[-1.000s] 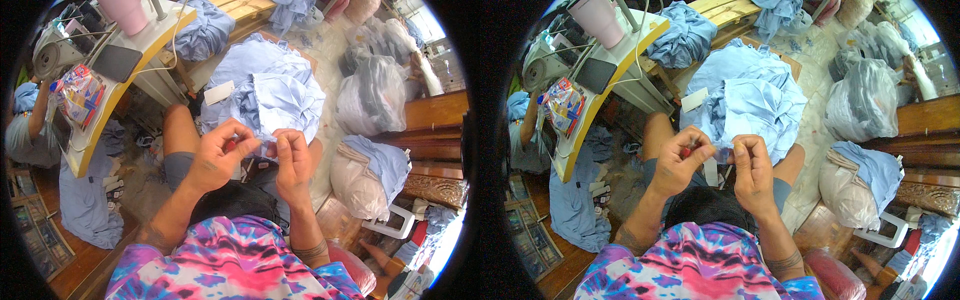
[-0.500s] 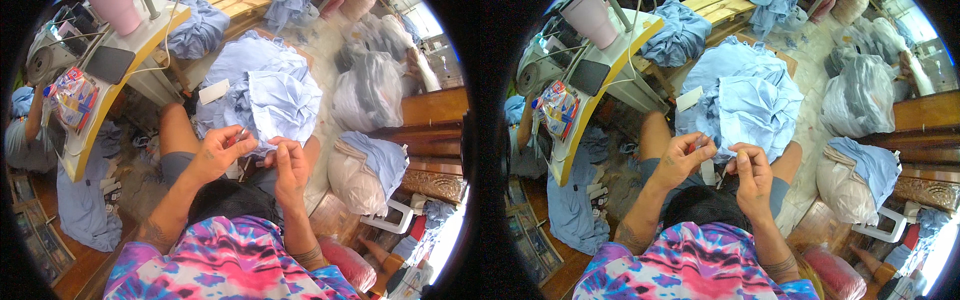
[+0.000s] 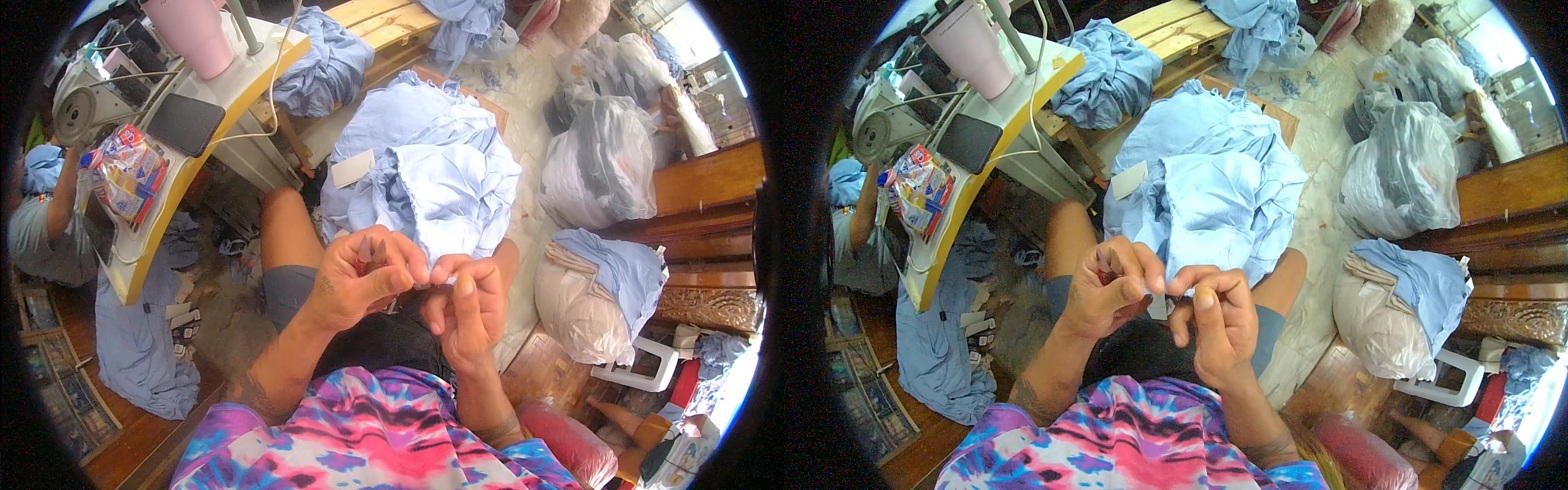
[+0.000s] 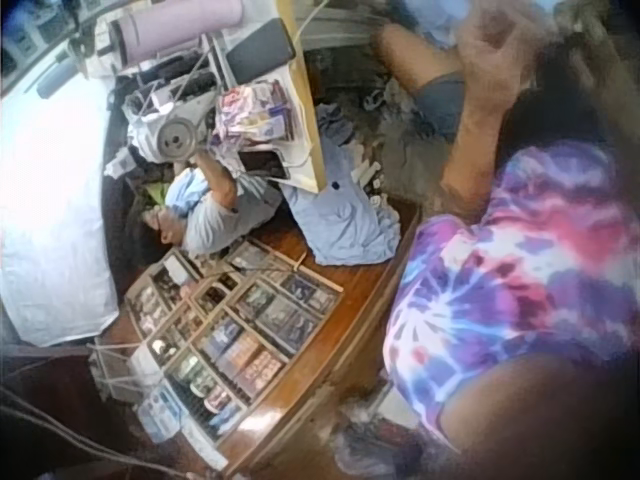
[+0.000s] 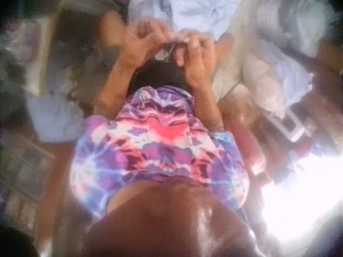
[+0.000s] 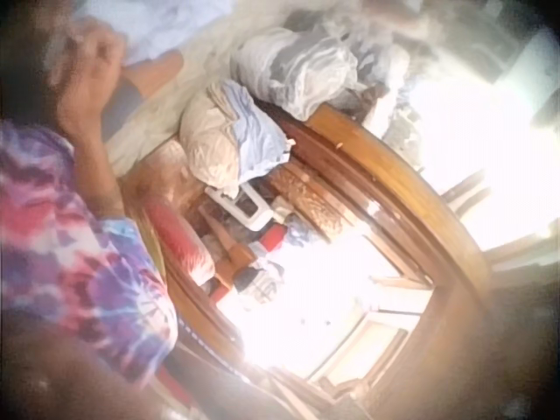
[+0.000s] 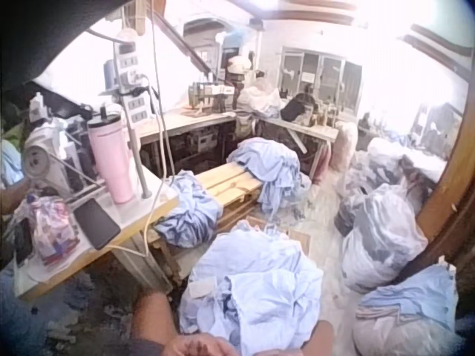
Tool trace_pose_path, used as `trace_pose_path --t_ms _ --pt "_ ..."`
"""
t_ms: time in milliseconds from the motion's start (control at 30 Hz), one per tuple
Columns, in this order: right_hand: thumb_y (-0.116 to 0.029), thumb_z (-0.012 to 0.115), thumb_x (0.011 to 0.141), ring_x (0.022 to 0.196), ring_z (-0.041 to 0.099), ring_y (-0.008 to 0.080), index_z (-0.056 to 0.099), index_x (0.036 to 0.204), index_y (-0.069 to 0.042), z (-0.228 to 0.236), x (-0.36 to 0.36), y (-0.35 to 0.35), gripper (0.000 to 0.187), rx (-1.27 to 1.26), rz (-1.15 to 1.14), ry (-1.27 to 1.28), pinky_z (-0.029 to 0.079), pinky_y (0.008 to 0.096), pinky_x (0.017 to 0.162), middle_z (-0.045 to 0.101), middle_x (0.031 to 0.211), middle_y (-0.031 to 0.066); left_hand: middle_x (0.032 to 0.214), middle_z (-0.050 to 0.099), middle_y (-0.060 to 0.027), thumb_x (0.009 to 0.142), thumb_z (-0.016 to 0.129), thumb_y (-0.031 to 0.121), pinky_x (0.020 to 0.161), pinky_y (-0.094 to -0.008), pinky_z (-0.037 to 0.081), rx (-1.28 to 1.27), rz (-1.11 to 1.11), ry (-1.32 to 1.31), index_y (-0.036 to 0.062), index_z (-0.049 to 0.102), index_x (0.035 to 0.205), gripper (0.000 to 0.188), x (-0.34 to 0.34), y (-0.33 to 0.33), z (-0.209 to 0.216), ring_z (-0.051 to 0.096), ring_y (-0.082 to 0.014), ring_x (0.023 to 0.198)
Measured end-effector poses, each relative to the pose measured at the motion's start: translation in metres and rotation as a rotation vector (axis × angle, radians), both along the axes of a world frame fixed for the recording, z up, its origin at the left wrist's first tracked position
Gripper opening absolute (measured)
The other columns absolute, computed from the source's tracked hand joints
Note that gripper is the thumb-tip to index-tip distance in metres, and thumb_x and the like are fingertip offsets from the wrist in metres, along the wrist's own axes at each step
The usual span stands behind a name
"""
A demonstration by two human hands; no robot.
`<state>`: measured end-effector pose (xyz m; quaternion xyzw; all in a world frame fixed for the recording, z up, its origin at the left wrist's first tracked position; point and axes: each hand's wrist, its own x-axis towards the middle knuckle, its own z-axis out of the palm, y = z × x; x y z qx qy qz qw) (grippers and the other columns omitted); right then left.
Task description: The person trims excess threads from light blue shirts using small snips and removes tags by hand while seated in a workshop.
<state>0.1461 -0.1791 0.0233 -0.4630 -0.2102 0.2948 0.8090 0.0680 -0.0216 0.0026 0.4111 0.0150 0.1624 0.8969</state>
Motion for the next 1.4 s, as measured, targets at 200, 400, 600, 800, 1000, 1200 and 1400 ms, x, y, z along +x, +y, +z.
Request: trace_pose_path --t_ms 200,400,600,800,1000,1200,1400 --pt "-0.016 0.040 0.112 0.049 0.048 0.0105 0.041 0.111 -0.004 0.032 0.002 -0.016 0.013 0.131 0.285 0.240 0.039 0.0220 0.041 0.058 0.116 0.0258 0.095 0.068 -0.0105 0.096 0.074 0.018 0.041 -0.0188 0.030 -0.318 -0.195 -0.135 0.0059 0.060 0.090 0.019 -0.004 -0.004 0.000 0.040 -0.0020 0.050" --pt "-0.018 0.040 0.112 0.046 0.036 0.0053 0.040 0.106 -0.006 0.020 0.019 -0.008 0.013 0.037 0.229 0.136 0.026 0.0217 0.040 0.052 0.095 0.0115 0.092 0.066 -0.0089 0.098 0.071 0.018 0.040 -0.0199 0.029 -0.187 -0.118 0.100 0.0044 0.062 0.095 0.017 -0.005 0.001 0.006 0.038 -0.0032 0.049" --pt "-0.021 0.043 0.112 0.050 0.043 0.0081 0.044 0.105 -0.008 0.004 0.047 -0.023 0.015 0.037 0.045 0.223 0.037 0.0256 0.041 0.053 0.094 0.0096 0.082 0.062 -0.0055 0.101 0.067 0.023 0.041 -0.0206 0.029 -0.192 0.150 0.201 0.0063 0.059 0.098 0.019 -0.021 0.029 -0.011 0.037 -0.0036 0.049" --pt "-0.025 0.041 0.113 0.053 0.045 0.0095 0.042 0.106 -0.008 0.018 0.047 0.004 0.018 -0.104 0.158 0.200 0.044 0.0247 0.050 0.052 0.083 0.0078 0.077 0.054 -0.0029 0.107 0.058 0.031 0.041 -0.0205 0.029 -0.041 0.085 0.225 0.0115 0.050 0.101 0.022 -0.009 0.032 0.006 0.038 -0.0043 0.050" --pt "-0.027 0.041 0.113 0.057 0.035 0.0063 0.043 0.105 -0.009 0.003 0.076 0.002 0.020 -0.262 0.187 -0.029 0.036 0.0225 0.051 0.042 0.073 -0.0014 0.073 0.045 0.0011 0.107 0.058 0.030 0.042 -0.0211 0.029 -0.036 0.039 0.297 0.0111 0.048 0.099 0.023 0.000 0.029 0.002 0.037 -0.0045 0.051" --pt "-0.029 0.045 0.111 0.060 0.039 0.0065 0.048 0.102 -0.009 -0.028 0.078 0.000 0.022 -0.551 0.115 -0.327 0.038 0.0228 0.053 0.042 0.073 -0.0032 0.070 0.041 0.0029 0.107 0.058 0.030 0.040 -0.0210 0.027 0.118 0.035 0.332 0.0125 0.045 0.094 0.026 0.010 0.008 0.000 0.033 -0.0042 0.048" --pt "-0.030 0.048 0.110 0.055 0.037 0.0067 0.048 0.100 -0.013 -0.030 0.116 -0.009 0.020 -0.447 0.067 -0.089 0.034 0.0244 0.049 0.042 0.073 -0.0037 0.071 0.038 0.0038 0.106 0.058 0.034 0.040 -0.0211 0.025 -0.088 0.255 0.415 0.0151 0.046 0.096 0.025 -0.007 0.046 -0.025 0.029 -0.0051 0.048"
